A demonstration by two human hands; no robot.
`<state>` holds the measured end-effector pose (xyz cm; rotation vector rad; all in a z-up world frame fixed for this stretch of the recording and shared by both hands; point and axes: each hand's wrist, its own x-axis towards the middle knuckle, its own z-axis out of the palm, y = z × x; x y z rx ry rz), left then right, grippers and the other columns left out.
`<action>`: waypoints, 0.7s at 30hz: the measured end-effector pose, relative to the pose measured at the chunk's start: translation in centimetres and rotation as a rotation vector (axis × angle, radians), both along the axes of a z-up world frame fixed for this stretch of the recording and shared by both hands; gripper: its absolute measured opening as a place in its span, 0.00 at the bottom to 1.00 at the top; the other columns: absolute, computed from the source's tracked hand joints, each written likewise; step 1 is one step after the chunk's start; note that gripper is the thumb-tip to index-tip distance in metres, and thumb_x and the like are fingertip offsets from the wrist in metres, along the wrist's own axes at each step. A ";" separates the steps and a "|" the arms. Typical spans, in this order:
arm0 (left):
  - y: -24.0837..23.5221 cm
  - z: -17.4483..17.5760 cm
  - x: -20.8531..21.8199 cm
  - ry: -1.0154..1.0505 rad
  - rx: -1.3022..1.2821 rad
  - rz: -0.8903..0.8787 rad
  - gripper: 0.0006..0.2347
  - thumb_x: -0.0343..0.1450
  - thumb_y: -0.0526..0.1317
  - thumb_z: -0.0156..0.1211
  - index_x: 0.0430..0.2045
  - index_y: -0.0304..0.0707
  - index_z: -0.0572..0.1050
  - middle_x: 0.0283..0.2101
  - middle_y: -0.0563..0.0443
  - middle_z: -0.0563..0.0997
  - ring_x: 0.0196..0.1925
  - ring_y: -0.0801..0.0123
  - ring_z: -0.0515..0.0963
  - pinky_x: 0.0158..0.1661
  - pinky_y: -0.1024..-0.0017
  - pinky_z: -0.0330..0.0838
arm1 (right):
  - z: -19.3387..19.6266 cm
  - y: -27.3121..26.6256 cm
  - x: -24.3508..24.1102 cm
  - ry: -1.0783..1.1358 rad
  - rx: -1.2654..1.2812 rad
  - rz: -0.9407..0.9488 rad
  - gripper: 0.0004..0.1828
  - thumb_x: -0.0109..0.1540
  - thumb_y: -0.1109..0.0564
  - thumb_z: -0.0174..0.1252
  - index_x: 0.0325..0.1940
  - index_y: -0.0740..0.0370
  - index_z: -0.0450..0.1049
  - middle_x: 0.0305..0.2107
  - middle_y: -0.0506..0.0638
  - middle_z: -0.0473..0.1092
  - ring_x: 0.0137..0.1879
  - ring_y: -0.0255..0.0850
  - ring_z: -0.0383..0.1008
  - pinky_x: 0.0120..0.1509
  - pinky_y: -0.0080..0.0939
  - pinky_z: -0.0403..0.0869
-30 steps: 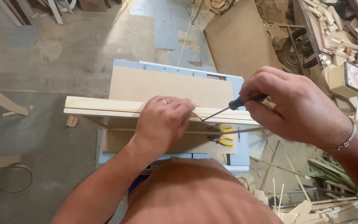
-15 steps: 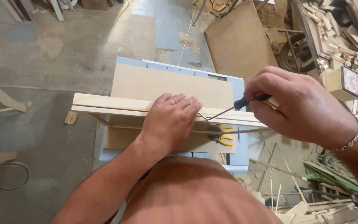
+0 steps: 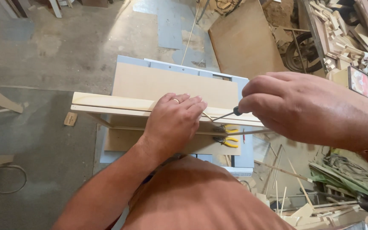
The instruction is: Attaching hardware to a wooden frame using a screwdriver and pliers
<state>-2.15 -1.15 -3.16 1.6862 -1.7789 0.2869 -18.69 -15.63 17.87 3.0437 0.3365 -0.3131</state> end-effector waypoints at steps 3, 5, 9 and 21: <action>-0.1 0.3 0.0 0.009 -0.042 0.002 0.10 0.69 0.36 0.58 0.43 0.48 0.81 0.48 0.56 0.86 0.49 0.61 0.84 0.48 0.63 0.69 | 0.1 0.0 0.5 -0.007 0.010 -0.066 0.14 0.65 0.57 0.57 0.54 0.59 0.72 0.40 0.52 0.75 0.35 0.45 0.77 0.33 0.45 0.79; -0.1 0.0 0.0 0.005 -0.026 0.004 0.11 0.68 0.37 0.60 0.44 0.48 0.81 0.50 0.56 0.86 0.50 0.61 0.84 0.49 0.63 0.69 | 0.4 0.4 0.5 0.059 -0.064 -0.171 0.11 0.66 0.51 0.55 0.52 0.51 0.72 0.37 0.46 0.74 0.32 0.45 0.78 0.33 0.49 0.78; 0.0 0.3 -0.1 -0.008 -0.045 0.013 0.10 0.68 0.37 0.59 0.41 0.48 0.80 0.48 0.56 0.86 0.49 0.63 0.84 0.48 0.62 0.70 | 1.2 1.8 1.4 0.228 -0.231 -0.455 0.09 0.68 0.41 0.50 0.48 0.38 0.71 0.29 0.38 0.74 0.26 0.42 0.77 0.29 0.50 0.75; 0.3 -0.1 0.3 0.118 0.034 -0.045 0.14 0.65 0.41 0.63 0.44 0.47 0.74 0.43 0.55 0.85 0.46 0.61 0.83 0.50 0.62 0.68 | 0.7 0.5 -0.7 -0.065 -0.083 -0.354 0.12 0.64 0.42 0.57 0.46 0.48 0.73 0.31 0.41 0.76 0.32 0.44 0.78 0.29 0.52 0.74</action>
